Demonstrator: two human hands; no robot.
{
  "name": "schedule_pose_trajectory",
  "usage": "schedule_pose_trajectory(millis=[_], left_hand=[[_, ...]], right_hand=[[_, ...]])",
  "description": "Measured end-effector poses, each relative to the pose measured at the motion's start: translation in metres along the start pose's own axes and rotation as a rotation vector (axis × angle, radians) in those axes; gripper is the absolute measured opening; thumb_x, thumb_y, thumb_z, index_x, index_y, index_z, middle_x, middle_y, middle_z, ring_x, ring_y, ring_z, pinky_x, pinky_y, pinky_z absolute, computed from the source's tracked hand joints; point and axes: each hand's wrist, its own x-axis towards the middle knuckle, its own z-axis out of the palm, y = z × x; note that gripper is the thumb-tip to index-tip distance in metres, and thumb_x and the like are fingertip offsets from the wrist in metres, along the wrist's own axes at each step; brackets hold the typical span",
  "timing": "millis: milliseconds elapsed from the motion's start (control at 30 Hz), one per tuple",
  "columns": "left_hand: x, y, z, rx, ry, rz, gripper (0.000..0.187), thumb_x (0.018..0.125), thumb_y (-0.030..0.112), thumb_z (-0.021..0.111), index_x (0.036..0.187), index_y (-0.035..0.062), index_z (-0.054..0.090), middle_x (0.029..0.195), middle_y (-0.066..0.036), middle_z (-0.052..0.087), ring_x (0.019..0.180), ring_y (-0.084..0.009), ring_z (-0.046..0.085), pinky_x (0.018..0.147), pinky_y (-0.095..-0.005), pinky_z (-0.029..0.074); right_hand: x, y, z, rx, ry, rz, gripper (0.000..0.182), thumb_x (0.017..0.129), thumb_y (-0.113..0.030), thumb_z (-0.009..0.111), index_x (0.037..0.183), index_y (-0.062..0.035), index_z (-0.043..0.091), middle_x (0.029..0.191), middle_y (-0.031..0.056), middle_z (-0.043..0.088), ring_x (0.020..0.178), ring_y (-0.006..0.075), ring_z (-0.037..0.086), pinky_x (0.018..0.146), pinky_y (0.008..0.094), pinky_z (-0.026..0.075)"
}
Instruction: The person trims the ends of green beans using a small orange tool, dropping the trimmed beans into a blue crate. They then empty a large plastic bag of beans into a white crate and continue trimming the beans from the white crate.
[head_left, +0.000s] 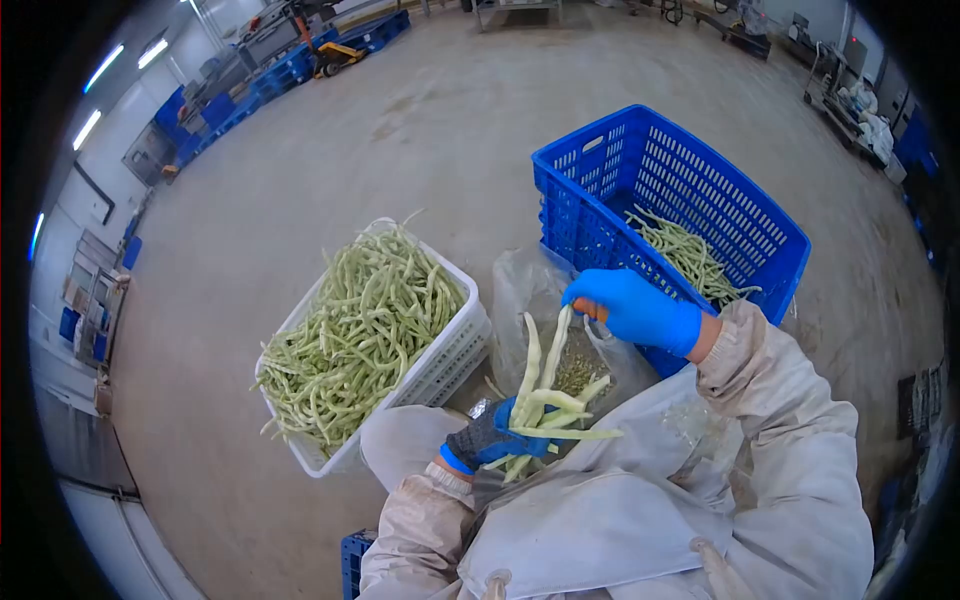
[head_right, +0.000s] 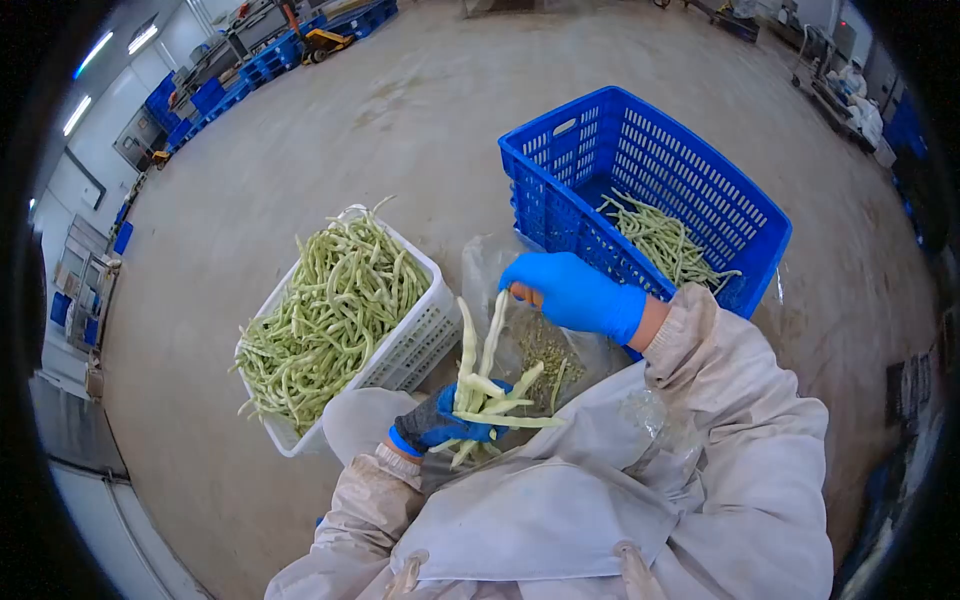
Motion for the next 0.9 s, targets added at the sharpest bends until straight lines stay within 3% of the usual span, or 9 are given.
schedule_pose_trajectory(millis=[100, 233, 300, 333, 400, 433, 500, 633, 900], left_hand=[[0.002, 0.019, 0.005, -0.286, 0.036, 0.069, 0.055, 0.072, 0.0, 0.069, 0.122, 0.003, 0.045, 0.111, -0.011, 0.055, 0.094, -0.0198, 0.059, 0.081, -0.032, 0.05], [0.005, 0.027, 0.003, -0.079, 0.005, 0.036, 0.055, 0.071, 0.001, 0.069, 0.122, 0.0045, 0.047, 0.117, -0.01, 0.053, 0.102, -0.0165, 0.054, 0.085, -0.0307, 0.048], [0.005, 0.023, 0.0, -0.056, -0.037, -0.039, 0.057, 0.071, 0.0, 0.07, 0.122, 0.0042, 0.047, 0.118, -0.012, 0.052, 0.099, -0.0183, 0.056, 0.084, -0.0332, 0.049], [0.002, 0.017, -0.001, 0.005, -0.048, 0.039, 0.056, 0.072, -0.001, 0.069, 0.123, 0.0042, 0.046, 0.121, -0.012, 0.05, 0.101, -0.0179, 0.056, 0.084, -0.0334, 0.049], [0.001, -0.003, -0.002, -0.036, 0.077, 0.114, 0.055, 0.075, 0.0, 0.066, 0.125, 0.0035, 0.044, 0.127, -0.013, 0.045, 0.102, -0.0175, 0.055, 0.086, -0.0332, 0.048], [0.001, -0.013, -0.004, -0.041, 0.08, 0.113, 0.055, 0.075, 0.0, 0.066, 0.125, 0.0035, 0.044, 0.127, -0.013, 0.045, 0.102, -0.0175, 0.055, 0.086, -0.0332, 0.048], [0.008, 0.002, -0.001, 0.025, 0.073, 0.164, 0.054, 0.076, 0.003, 0.065, 0.125, 0.0023, 0.043, 0.123, -0.011, 0.049, 0.101, -0.0172, 0.055, 0.087, -0.0322, 0.047], [0.013, 0.005, -0.002, 0.169, 0.084, 0.039, 0.055, 0.075, 0.01, 0.067, 0.124, 0.002, 0.045, 0.108, -0.007, 0.058, 0.096, -0.0161, 0.056, 0.082, -0.0301, 0.047], [0.021, 0.002, 0.001, 0.499, 0.16, 0.063, 0.05, 0.071, 0.02, 0.071, 0.114, 0.0041, 0.053, 0.1, -0.009, 0.063, 0.091, -0.0147, 0.058, 0.081, -0.0317, 0.047]], right_hand=[[-0.01, -0.001, 0.023, 0.481, 0.327, 0.442, 0.011, 0.086, -0.01, 0.054, 0.093, -0.003, 0.059, 0.075, 0.0051, 0.058, 0.067, 0.0154, 0.058, 0.059, 0.0279, 0.047], [-0.017, 0.027, 0.022, 0.245, 0.509, 0.326, 0.014, 0.087, -0.011, 0.054, 0.096, -0.0015, 0.059, 0.077, 0.0017, 0.058, 0.068, 0.0095, 0.054, 0.058, 0.0265, 0.045], [-0.026, 0.067, -0.011, 1.135, 0.798, 0.319, 0.016, 0.085, -0.01, 0.056, 0.099, -0.0026, 0.059, 0.08, 0.0031, 0.06, 0.069, 0.0115, 0.054, 0.062, 0.0262, 0.046], [-0.029, 0.066, -0.015, 1.137, 0.798, 0.319, 0.016, 0.085, -0.01, 0.056, 0.099, -0.0026, 0.059, 0.08, 0.0031, 0.06, 0.069, 0.0115, 0.054, 0.062, 0.0262, 0.046], [-0.033, 0.054, -0.024, 0.256, 0.294, 0.437, 0.021, 0.083, -0.005, 0.056, 0.104, -0.0054, 0.059, 0.09, 0.0095, 0.061, 0.079, 0.0201, 0.059, 0.07, 0.0305, 0.048], [-0.034, 0.047, -0.021, 0.257, 0.288, 0.439, 0.021, 0.083, -0.005, 0.056, 0.104, -0.0054, 0.059, 0.09, 0.0095, 0.061, 0.079, 0.0201, 0.059, 0.07, 0.0305, 0.048], [-0.023, 0.028, -0.02, -0.49, 0.079, -0.103, 0.032, 0.079, -0.001, 0.055, 0.11, -0.0085, 0.058, 0.108, 0.0159, 0.057, 0.093, 0.0295, 0.057, 0.079, 0.0352, 0.047], [0.001, -0.018, -0.023, -0.194, 0.012, -0.102, 0.041, 0.075, 0.002, 0.055, 0.114, -0.011, 0.057, 0.118, 0.0189, 0.05, 0.101, 0.0331, 0.053, 0.084, 0.0372, 0.046], [0.0, -0.011, -0.024, -0.567, -0.467, -0.148, 0.013, 0.073, -0.005, 0.055, 0.086, -0.0044, 0.057, 0.083, 0.0141, 0.055, 0.076, 0.03, 0.058, 0.064, 0.0362, 0.05]])
